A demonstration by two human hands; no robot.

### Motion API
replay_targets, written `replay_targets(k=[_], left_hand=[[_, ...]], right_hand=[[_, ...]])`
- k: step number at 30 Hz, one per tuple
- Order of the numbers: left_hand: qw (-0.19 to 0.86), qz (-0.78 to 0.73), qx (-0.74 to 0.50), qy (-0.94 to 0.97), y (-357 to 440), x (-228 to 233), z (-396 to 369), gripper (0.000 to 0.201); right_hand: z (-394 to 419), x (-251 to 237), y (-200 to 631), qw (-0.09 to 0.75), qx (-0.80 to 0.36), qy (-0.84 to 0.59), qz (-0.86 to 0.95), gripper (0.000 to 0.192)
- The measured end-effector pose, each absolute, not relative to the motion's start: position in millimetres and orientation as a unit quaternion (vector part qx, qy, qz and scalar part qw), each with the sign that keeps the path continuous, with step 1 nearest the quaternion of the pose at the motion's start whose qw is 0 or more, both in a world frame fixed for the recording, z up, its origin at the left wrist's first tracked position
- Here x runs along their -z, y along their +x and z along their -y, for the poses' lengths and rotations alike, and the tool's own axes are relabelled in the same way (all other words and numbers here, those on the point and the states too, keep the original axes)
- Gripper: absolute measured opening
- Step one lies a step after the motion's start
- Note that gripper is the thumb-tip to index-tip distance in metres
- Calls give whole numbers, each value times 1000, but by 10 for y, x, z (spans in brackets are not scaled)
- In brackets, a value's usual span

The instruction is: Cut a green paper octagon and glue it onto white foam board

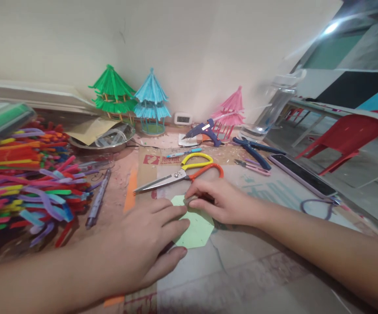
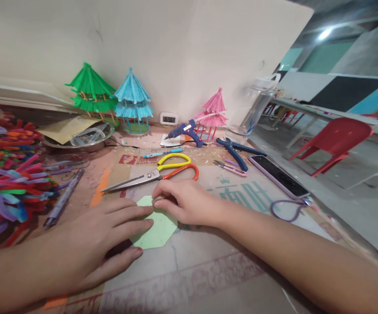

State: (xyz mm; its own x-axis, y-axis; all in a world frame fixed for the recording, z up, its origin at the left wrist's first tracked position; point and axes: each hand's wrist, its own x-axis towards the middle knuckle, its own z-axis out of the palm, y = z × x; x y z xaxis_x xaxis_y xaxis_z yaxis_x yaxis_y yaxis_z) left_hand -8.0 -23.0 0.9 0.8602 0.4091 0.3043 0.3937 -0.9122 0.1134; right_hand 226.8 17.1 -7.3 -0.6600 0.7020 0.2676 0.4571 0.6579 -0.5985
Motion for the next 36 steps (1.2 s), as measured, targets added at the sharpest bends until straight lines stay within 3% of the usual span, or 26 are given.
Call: replay_targets(k=[5,14,21,28,36], left_hand=[[16,-211,-164,963,-70,-8,222,26],[10,-211,-168,963,-83,-9,231,26],[12,-210,-164,964,-83,-11,228,27],[4,-203,-172,964,-96,0,229,25],[29,-197,-164,966,-99,-25,213,23]], right_hand=[[-172,66,2266,232,-170,-331,898,9],[-185,40,2269,236,-155,-325,903,7],[-180,56,2262,239,-177,-323,899,7],[-222,61,2275,339,-279,-364,821,10],[-212,73,2292,305,-260,-347,848,8]])
